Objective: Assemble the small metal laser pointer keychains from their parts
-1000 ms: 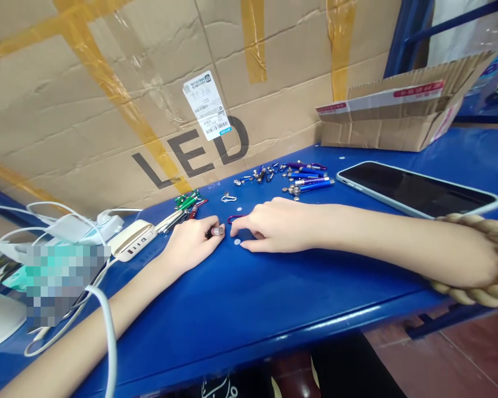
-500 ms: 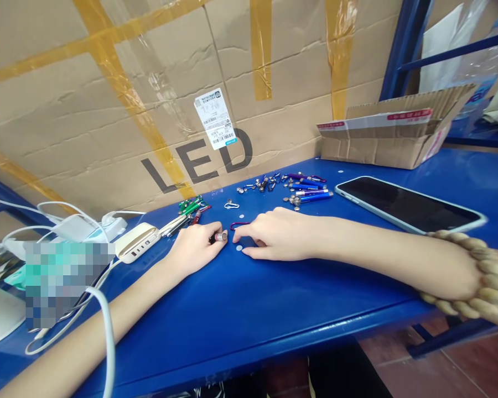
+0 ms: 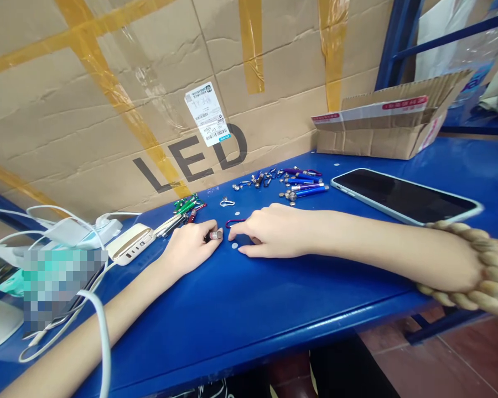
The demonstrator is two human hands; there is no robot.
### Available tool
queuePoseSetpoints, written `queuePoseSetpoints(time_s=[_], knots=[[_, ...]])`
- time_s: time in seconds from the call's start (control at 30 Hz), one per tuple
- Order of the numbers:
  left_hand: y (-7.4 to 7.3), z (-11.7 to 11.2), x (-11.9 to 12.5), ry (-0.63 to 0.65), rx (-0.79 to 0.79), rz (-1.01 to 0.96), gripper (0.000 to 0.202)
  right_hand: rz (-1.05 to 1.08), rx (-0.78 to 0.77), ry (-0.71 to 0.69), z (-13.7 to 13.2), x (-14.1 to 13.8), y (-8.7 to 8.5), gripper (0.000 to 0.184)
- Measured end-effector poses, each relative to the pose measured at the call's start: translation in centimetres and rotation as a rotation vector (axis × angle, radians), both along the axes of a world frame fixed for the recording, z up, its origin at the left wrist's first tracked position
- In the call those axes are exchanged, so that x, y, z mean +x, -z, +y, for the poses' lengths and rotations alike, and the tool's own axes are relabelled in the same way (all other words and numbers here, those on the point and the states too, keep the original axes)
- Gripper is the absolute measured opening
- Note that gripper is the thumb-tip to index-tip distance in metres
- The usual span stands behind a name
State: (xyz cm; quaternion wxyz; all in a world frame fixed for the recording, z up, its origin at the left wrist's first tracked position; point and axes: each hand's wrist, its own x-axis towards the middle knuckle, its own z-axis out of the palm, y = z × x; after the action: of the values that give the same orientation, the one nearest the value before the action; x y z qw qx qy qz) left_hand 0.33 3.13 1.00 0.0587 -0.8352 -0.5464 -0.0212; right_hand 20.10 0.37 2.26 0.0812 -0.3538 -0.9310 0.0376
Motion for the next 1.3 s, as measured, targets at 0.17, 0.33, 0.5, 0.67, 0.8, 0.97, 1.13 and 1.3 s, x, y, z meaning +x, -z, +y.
queuePoseSetpoints(time_s=[0.17,0.33,0.5,0.67,0.8,0.97,1.13,1.3], knots=[[0.0,0.0,0.0,-0.009,0.006,0.005,0.027,-0.018,0.018,0.002,-0.2,0.1,-0.1,0.034],[0.1,0.4,-0.1,-0.016,0.011,0.017,0.031,-0.102,0.049,0.014,-0.8,-0.1,-0.5,0.034],[0.1,0.7,-0.3,-0.006,0.007,0.027,0.034,-0.125,0.041,0.038,-1.1,-0.4,-0.7,0.033],[0.0,0.6,-0.3,-0.014,0.019,0.03,0.034,-0.12,0.011,0.027,-1.2,-0.3,-0.8,0.028],[0.1,0.7,-0.2,-0.042,0.033,0.021,0.035,-0.082,0.02,-0.009,-0.8,-0.1,-0.5,0.03],[0.3,0.6,-0.1,-0.051,0.004,-0.007,0.035,-0.003,0.069,-0.033,0.0,0.2,0.1,0.029],[0.0,-0.1,0.0,-0.038,-0.013,0.021,0.029,0.112,0.071,0.01,0.7,0.0,0.7,0.026],[0.0,-0.4,-0.2,-0.038,0.027,0.003,0.033,0.235,-0.018,0.1,1.2,-0.7,1.0,0.019]])
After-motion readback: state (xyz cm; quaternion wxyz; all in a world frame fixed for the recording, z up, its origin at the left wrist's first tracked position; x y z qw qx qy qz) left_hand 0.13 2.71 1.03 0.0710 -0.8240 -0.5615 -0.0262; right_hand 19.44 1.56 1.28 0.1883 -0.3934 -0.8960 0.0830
